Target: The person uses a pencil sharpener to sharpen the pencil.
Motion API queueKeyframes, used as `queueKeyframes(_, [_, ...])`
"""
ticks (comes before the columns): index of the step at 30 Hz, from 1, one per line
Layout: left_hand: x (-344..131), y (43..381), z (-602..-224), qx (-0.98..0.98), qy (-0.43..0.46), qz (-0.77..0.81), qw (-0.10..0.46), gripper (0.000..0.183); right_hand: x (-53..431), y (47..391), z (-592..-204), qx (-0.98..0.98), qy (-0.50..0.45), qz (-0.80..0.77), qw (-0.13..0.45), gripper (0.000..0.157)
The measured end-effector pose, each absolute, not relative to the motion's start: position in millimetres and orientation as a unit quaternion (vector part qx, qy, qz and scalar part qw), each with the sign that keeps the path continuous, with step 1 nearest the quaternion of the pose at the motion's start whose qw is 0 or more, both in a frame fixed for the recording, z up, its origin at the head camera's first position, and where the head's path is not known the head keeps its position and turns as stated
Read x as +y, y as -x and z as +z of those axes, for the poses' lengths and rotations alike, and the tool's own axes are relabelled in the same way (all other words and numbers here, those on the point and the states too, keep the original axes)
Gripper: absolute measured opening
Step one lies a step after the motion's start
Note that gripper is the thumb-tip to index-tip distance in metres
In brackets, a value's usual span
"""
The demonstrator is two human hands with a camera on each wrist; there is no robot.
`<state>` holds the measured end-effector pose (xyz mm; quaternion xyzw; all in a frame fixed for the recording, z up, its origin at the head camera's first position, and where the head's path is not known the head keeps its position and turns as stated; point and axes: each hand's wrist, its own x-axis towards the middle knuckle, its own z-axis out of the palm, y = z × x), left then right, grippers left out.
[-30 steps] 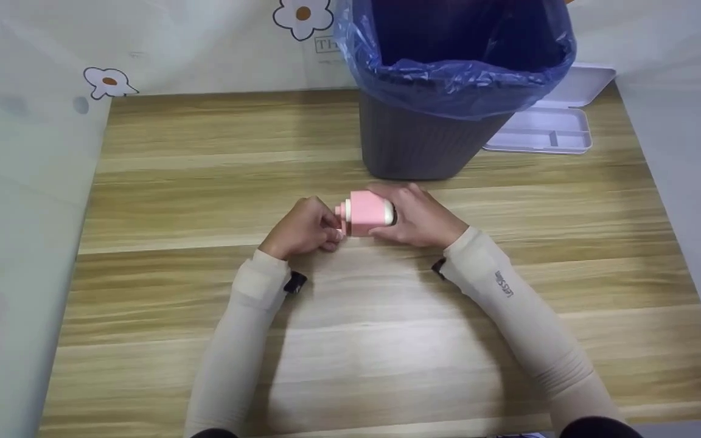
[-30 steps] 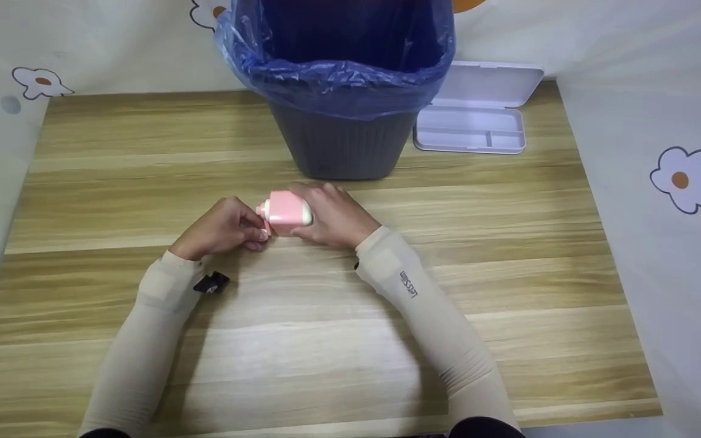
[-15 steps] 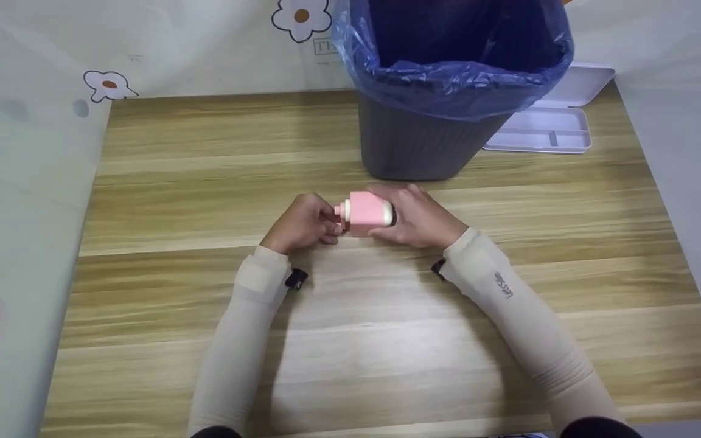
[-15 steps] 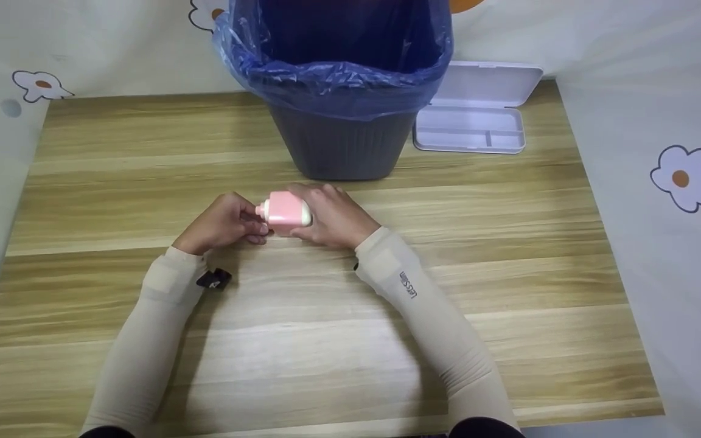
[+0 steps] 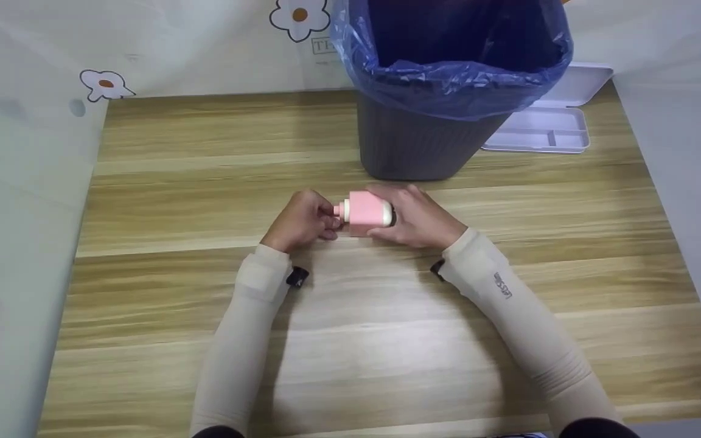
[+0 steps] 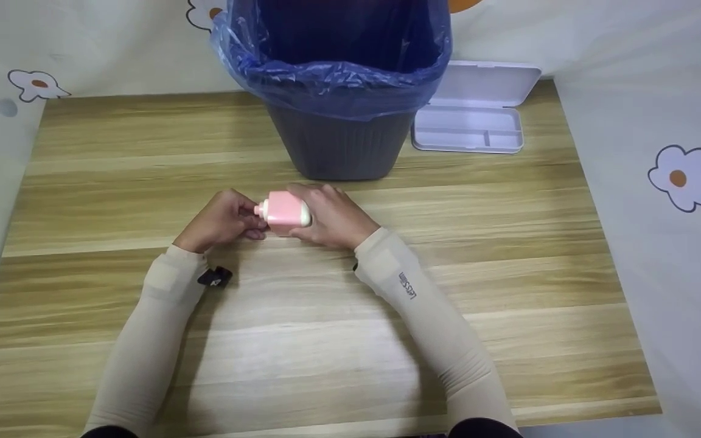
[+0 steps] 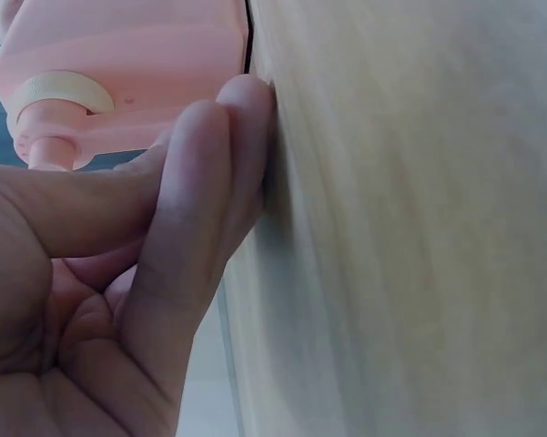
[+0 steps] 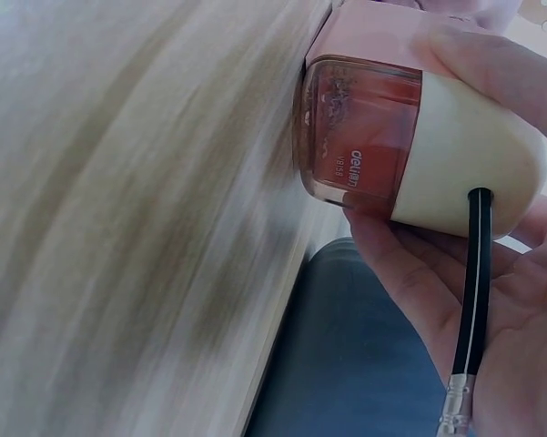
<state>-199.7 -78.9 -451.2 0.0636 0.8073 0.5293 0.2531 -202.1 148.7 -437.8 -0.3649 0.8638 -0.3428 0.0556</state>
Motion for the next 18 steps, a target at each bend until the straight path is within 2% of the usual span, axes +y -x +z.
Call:
queueKeyframes(4, [-77.6,202.4,-451.8,0.812,-0.065,0.526,0.244,0.014,148.2,201.8,-436.9,0.867,0.364,-0.337,0.055,0.056])
queueKeyframes(10, [-76.1,210.5,-449.9,0.844,-0.08,0.494,0.194,0.027,146.1,201.7,-438.0,0.87,0.361,-0.332,0.053,0.053])
queueKeyframes(18, [-74.7,219.4,-440.5,0.896,-0.11,0.417,0.102,0.015,147.5,201.0,-437.7,0.873,0.357,-0.327,0.055,0.056])
